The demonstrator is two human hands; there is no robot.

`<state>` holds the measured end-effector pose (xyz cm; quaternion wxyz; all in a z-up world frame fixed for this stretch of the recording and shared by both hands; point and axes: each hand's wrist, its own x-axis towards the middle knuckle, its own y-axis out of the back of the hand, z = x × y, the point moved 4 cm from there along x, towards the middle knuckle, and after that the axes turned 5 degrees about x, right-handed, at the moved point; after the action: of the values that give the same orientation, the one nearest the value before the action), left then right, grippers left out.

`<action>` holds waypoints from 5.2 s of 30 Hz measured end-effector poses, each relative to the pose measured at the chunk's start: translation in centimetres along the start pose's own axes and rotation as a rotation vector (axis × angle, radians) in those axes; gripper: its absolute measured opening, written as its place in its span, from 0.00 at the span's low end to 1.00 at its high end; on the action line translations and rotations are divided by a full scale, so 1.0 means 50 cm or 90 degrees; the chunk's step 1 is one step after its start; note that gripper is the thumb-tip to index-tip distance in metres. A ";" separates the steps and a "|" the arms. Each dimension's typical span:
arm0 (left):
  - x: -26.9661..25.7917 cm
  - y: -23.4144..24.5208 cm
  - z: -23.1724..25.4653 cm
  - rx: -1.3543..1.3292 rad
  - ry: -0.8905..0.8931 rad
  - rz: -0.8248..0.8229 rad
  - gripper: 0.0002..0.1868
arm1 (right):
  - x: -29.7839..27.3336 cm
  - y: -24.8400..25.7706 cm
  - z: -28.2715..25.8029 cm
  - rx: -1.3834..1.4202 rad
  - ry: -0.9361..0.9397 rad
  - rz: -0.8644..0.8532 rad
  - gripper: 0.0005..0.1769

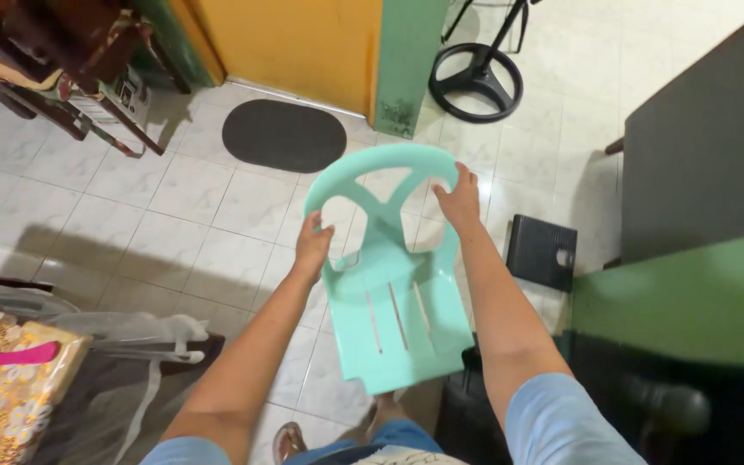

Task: The person sweeps the tiled floor using a broom, moving plastic stools and a wooden chair aside by hand to reach the area under a table. They gather the dirt into a pile on the floor.

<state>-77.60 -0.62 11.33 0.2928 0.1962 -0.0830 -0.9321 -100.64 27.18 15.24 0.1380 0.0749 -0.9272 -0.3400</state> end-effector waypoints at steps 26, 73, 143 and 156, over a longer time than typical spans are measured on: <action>0.166 0.489 0.025 0.200 -0.095 0.477 0.20 | 0.147 -0.103 -0.491 0.067 0.380 -0.310 0.15; 0.423 1.306 -0.092 0.102 0.150 0.579 0.42 | -0.088 -1.579 -1.511 0.335 -0.134 -1.397 0.15; 0.127 1.080 -0.147 -0.048 0.541 1.283 0.44 | -0.414 -1.300 -1.543 0.121 1.422 -1.383 0.38; -0.539 0.475 -0.128 -0.306 0.657 1.481 0.40 | -0.923 -0.711 -1.199 0.252 1.449 -1.498 0.46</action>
<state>-42.52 -4.63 20.47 0.9522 0.2870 0.0863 0.0597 -36.76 -25.55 26.42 -0.3767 -0.9042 -0.1798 -0.0911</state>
